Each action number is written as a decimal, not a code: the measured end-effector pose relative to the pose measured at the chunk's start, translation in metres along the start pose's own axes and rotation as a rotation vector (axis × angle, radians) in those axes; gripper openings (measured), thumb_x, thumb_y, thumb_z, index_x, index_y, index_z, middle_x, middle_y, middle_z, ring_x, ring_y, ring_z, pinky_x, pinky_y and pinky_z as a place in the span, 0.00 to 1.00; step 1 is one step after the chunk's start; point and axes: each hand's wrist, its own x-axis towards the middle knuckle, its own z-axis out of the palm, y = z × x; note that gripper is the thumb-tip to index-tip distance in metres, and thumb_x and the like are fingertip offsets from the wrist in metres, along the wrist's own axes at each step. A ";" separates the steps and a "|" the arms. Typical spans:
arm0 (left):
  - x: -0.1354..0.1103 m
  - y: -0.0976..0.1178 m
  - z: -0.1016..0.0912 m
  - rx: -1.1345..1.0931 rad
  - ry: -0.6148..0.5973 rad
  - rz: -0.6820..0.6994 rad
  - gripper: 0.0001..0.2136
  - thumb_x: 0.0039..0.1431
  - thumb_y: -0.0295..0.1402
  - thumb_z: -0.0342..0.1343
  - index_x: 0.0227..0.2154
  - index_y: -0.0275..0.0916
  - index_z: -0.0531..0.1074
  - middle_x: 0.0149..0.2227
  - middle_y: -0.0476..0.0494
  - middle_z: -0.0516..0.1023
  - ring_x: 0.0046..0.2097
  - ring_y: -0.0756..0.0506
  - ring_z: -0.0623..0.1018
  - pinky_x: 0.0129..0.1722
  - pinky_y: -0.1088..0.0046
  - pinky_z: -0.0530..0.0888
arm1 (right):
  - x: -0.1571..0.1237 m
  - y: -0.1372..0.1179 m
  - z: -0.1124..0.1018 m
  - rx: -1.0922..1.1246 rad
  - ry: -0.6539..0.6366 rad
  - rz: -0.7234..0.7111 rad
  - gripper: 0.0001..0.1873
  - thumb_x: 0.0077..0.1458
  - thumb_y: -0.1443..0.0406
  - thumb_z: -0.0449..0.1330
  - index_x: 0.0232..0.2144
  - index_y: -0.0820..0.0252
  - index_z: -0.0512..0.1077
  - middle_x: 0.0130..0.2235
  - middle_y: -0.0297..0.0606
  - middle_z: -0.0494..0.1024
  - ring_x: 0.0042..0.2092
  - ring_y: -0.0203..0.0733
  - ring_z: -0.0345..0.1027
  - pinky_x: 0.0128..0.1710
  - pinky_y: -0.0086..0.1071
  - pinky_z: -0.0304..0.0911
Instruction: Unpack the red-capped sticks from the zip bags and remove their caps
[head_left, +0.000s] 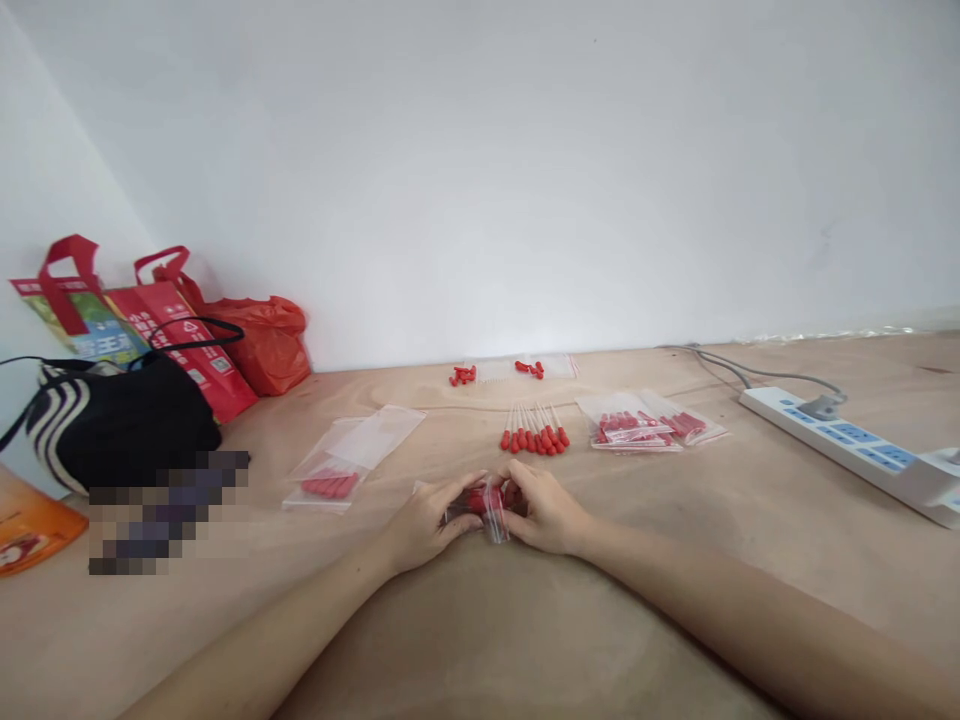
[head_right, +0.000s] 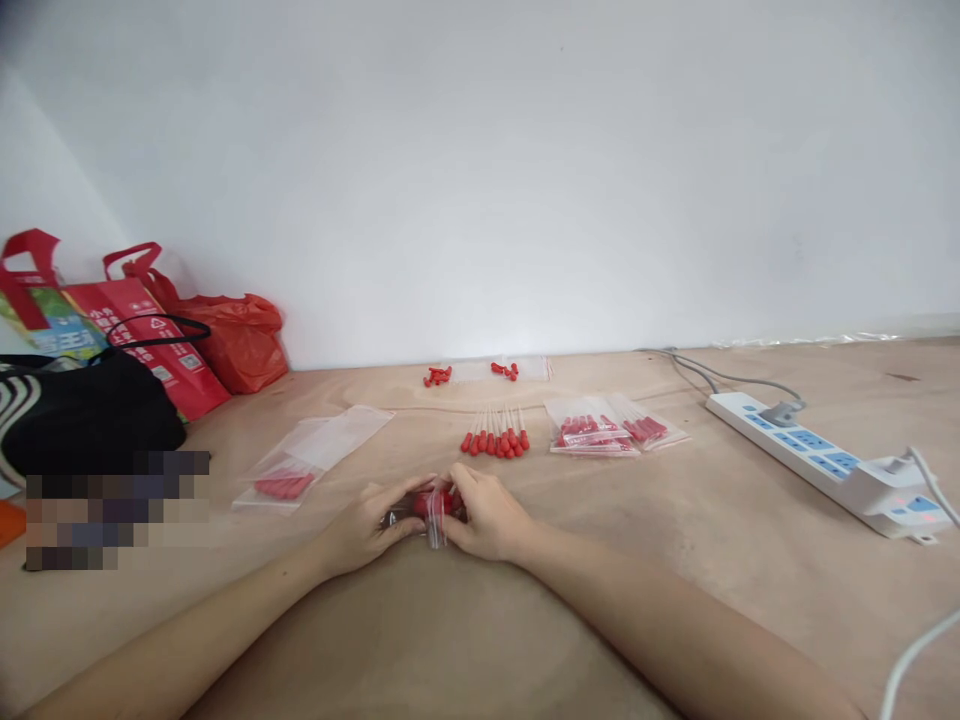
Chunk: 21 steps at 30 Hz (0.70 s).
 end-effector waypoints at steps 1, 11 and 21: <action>0.000 0.000 0.000 0.000 0.001 0.001 0.22 0.55 0.35 0.51 0.53 0.42 0.56 0.47 0.43 0.71 0.47 0.46 0.72 0.45 0.68 0.70 | 0.000 0.000 0.000 0.002 0.005 -0.005 0.11 0.45 0.68 0.56 0.33 0.59 0.60 0.29 0.32 0.68 0.27 0.32 0.61 0.25 0.25 0.57; -0.002 0.002 -0.004 0.042 -0.033 -0.090 0.20 0.54 0.38 0.51 0.50 0.40 0.59 0.47 0.42 0.71 0.47 0.45 0.72 0.45 0.67 0.68 | 0.001 0.013 -0.007 0.583 0.114 0.189 0.09 0.44 0.63 0.59 0.27 0.60 0.62 0.31 0.32 0.67 0.28 0.30 0.62 0.27 0.26 0.60; -0.001 0.007 -0.014 -0.020 -0.085 -0.101 0.21 0.51 0.38 0.54 0.49 0.40 0.62 0.46 0.44 0.72 0.45 0.45 0.72 0.44 0.68 0.68 | 0.020 0.048 -0.084 0.785 0.152 0.453 0.13 0.35 0.62 0.66 0.24 0.62 0.68 0.23 0.32 0.73 0.24 0.31 0.66 0.25 0.27 0.62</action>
